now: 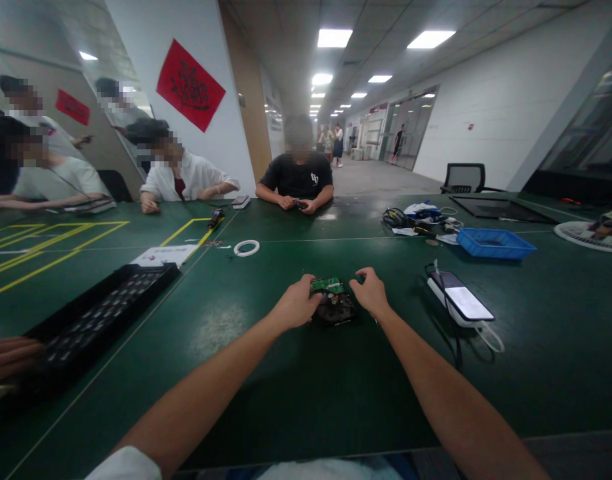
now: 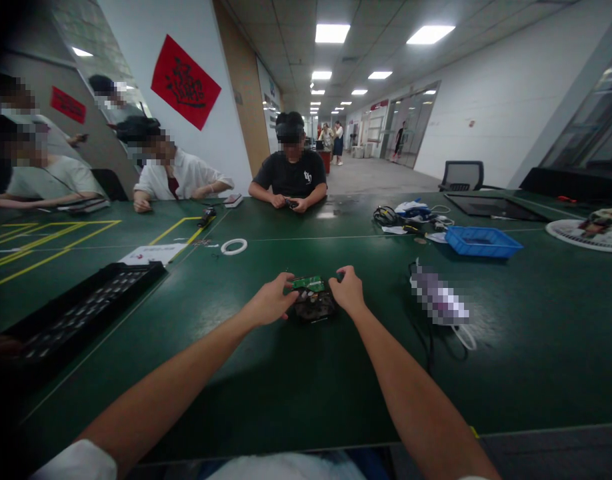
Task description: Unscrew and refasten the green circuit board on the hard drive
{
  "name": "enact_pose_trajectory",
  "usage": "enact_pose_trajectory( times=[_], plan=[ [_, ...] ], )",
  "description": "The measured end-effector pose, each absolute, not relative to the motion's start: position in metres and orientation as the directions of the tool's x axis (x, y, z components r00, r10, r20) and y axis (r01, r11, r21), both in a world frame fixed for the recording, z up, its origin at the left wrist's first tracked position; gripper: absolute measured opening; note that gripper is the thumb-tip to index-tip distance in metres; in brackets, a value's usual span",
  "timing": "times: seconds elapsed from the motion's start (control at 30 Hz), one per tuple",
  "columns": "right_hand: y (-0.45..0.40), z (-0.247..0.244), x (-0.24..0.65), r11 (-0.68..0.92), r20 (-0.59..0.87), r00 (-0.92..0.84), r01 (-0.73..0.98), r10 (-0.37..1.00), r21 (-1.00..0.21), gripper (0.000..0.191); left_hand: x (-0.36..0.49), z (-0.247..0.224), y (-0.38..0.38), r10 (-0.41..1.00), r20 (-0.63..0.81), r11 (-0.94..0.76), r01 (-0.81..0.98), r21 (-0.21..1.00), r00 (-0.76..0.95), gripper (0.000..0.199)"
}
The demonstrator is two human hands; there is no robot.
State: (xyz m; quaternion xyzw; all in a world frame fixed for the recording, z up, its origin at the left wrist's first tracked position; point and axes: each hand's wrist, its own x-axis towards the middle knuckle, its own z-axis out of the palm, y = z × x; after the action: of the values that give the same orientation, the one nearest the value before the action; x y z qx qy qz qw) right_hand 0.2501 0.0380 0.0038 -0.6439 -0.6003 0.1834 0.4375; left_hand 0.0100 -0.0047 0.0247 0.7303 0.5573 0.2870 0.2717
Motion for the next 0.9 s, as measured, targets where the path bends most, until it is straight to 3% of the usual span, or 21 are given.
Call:
enact_pose_trajectory(
  times=[0.1, 0.2, 0.33, 0.5, 0.7, 0.9],
  plan=[
    [0.04, 0.003, 0.255, -0.068, 0.022, 0.207, 0.419, 0.978, -0.905, 0.031, -0.007, 0.014, 0.018, 0.967, 0.236, -0.232, 0.722, 0.652, 0.097, 0.044],
    [0.04, 0.006, 0.254, -0.094, -0.048, 0.137, 0.348, 0.989, -0.933, 0.03, -0.026, 0.002, 0.037, 0.941, 0.338, -0.191, 0.788, 0.585, -0.024, 0.043],
    [0.039, 0.01, 0.251, -0.13, -0.134, 0.005, 0.261, 0.991, -0.957, 0.031, -0.038, -0.01, 0.052, 0.94, 0.339, -0.171, 0.806, 0.567, -0.039, 0.043],
    [0.039, 0.011, 0.252, -0.134, -0.15, -0.058, 0.226, 0.987, -0.965, 0.028, -0.026, -0.013, 0.074, 0.946, 0.324, -0.186, 0.813, 0.552, -0.004, 0.039],
    [0.037, 0.011, 0.25, -0.124, -0.143, -0.076, 0.216, 0.987, -0.968, 0.027, -0.017, -0.009, 0.099, 0.955, 0.293, -0.128, 0.829, 0.544, -0.045, 0.017],
    [0.038, 0.009, 0.246, -0.175, -0.186, -0.044, 0.189, 0.982, -0.966, 0.029, -0.017, -0.013, 0.103, 0.963, 0.268, -0.114, 0.849, 0.516, -0.034, 0.016]
  ],
)
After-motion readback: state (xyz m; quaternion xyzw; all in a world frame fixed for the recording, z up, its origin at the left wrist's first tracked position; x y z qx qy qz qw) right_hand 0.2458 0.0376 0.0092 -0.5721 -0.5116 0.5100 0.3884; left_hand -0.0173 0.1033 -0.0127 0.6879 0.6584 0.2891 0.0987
